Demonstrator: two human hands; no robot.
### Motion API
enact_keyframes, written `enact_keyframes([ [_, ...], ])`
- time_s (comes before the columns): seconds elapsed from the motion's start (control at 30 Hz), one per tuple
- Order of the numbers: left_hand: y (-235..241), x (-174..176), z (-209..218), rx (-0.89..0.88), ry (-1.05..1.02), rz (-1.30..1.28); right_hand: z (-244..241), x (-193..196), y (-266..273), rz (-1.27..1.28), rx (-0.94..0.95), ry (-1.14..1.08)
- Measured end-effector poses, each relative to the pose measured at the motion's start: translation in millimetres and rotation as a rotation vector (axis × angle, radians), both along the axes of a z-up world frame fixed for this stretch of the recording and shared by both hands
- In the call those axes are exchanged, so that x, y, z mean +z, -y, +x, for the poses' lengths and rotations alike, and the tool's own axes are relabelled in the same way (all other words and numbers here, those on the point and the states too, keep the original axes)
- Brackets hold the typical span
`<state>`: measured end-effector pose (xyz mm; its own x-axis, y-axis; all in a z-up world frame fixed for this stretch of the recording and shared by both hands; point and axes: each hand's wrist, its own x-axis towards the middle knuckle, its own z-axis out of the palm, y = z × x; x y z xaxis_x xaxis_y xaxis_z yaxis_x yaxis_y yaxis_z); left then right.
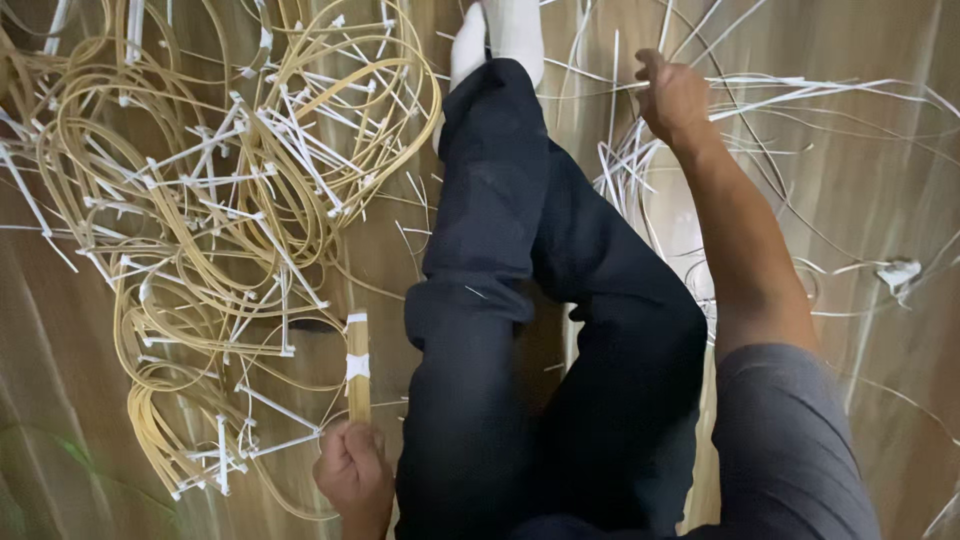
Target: The person sits on the floor and assembles a small frame using thin wooden strips and white plastic ties. They wrap the ties around the frame to secure the joints, then use scissors to trim the excess tie length. The process is repeated for multiple frames.
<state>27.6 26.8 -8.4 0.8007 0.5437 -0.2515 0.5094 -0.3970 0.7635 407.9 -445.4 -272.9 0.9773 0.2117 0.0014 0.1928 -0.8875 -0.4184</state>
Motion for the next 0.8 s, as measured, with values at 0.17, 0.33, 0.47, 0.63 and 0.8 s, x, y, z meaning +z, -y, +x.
enact_keyframes([
  [0.17,-1.6,-8.2,-2.7,0.094,-0.009,-0.157,17.1,-16.2,-18.5,-0.338,0.041,-0.124],
  [0.33,-3.8,1.5,-5.1,0.027,-0.063,-0.047,-3.6,-10.5,-19.1,-0.380,0.017,-0.384],
  [0.47,-4.0,8.7,-10.2,-0.012,0.017,-0.036,-26.6,15.8,-6.0,-0.377,0.048,-0.254],
  [0.63,-4.3,21.5,-34.6,-0.060,0.205,-0.037,-67.0,73.4,36.7,-0.567,0.101,-0.319],
  [0.8,-1.9,36.3,-56.6,-0.056,0.274,-0.142,-118.8,176.4,108.2,-0.280,-0.174,-0.384],
])
